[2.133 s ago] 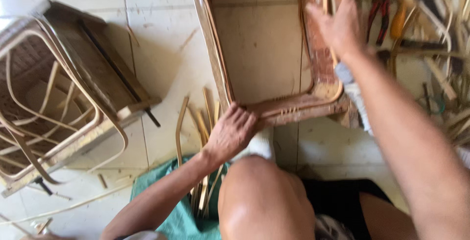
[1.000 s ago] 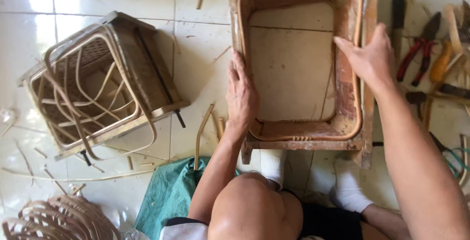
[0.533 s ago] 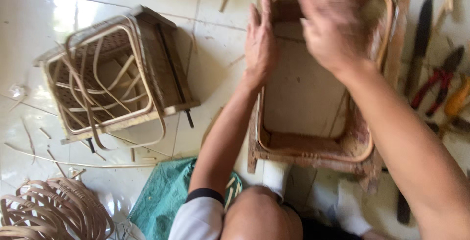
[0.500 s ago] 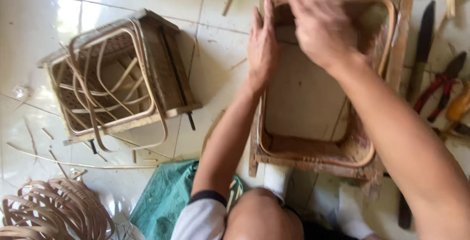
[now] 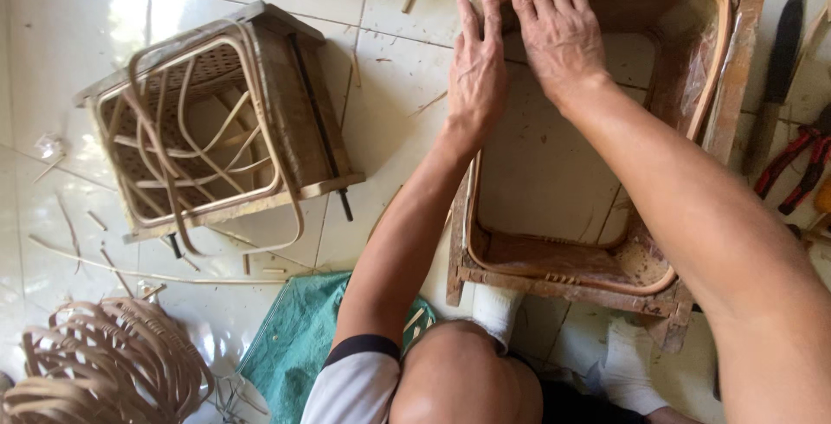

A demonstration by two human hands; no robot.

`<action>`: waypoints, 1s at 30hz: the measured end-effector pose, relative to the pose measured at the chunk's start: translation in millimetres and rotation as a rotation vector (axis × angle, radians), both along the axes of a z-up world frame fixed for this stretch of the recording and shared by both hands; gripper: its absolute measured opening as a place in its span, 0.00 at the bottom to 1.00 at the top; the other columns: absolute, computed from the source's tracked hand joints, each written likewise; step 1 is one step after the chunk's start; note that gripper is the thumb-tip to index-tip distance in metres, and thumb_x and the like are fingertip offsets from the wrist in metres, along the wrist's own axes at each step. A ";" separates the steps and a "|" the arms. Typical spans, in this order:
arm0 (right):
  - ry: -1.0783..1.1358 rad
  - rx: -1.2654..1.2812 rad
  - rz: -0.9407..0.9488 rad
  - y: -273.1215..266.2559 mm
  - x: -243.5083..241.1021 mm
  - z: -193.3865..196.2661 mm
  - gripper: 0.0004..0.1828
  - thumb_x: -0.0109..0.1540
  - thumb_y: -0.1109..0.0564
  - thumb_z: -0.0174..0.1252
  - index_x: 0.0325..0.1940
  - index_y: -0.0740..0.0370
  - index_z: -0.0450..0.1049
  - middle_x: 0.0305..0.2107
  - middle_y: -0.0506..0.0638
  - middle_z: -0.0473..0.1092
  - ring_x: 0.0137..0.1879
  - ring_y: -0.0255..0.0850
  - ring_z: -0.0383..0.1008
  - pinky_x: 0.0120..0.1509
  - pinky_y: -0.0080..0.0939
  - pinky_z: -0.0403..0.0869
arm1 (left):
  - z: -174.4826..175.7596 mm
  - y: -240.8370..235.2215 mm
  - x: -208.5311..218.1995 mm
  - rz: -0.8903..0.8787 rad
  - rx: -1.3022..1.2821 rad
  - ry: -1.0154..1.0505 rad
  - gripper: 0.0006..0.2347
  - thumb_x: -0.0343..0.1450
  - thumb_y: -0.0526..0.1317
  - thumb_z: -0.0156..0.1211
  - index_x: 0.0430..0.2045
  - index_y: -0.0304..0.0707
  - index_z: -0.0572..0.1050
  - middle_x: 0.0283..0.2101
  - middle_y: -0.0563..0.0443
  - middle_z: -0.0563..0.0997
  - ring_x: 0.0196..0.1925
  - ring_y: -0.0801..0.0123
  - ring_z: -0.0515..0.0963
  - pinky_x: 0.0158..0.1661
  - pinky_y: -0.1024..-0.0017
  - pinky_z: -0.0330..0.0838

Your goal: The person weaves a rectangular basket by fitting a pre-woven basket body into a wooden mold, then attaching and trimming a bamboo rim strip around the top edge. They use scissors to cut the strip and a knife to tuck and secure the ends.

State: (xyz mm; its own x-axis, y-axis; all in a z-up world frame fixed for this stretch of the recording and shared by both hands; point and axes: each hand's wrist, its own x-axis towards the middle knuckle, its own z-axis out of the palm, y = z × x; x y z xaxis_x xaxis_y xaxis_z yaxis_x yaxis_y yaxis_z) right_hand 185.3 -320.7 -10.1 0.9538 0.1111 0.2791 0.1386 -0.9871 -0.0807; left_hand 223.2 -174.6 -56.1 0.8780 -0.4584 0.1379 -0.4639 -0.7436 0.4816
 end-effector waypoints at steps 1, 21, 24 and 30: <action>-0.015 -0.040 0.000 1.9 2.1 14.1 0.35 0.71 0.66 0.54 0.81 0.74 0.50 0.76 0.67 0.52 0.84 0.56 0.49 0.87 0.55 0.49 | 4.4 -1.4 6.4 0.000 -0.021 -0.004 0.39 0.65 0.22 0.51 0.75 0.39 0.46 0.75 0.21 0.50 0.64 0.32 0.71 0.59 0.55 0.74; 0.360 0.153 0.315 48.1 -308.3 37.7 0.57 0.46 0.28 0.64 0.67 0.71 0.64 0.56 0.70 0.72 0.62 0.57 0.74 0.64 0.52 0.74 | 51.0 106.8 -142.0 0.065 -0.117 0.293 0.35 0.71 0.38 0.61 0.73 0.34 0.48 0.39 0.23 0.82 0.33 0.32 0.82 0.35 0.44 0.77; 0.689 0.089 0.281 46.5 -315.8 16.0 0.34 0.64 0.47 0.67 0.65 0.72 0.64 0.44 0.65 0.77 0.44 0.47 0.80 0.49 0.41 0.81 | 55.5 102.1 -136.5 0.105 -0.160 0.363 0.34 0.72 0.37 0.60 0.73 0.36 0.50 0.37 0.25 0.83 0.34 0.33 0.83 0.37 0.46 0.79; 0.469 0.333 0.147 54.7 -309.5 41.3 0.27 0.55 0.53 0.69 0.55 0.65 0.71 0.44 0.55 0.78 0.50 0.47 0.81 0.53 0.46 0.82 | 77.4 93.8 -139.8 -0.034 -0.242 -0.037 0.34 0.73 0.35 0.63 0.72 0.31 0.50 0.58 0.24 0.75 0.55 0.35 0.78 0.54 0.49 0.74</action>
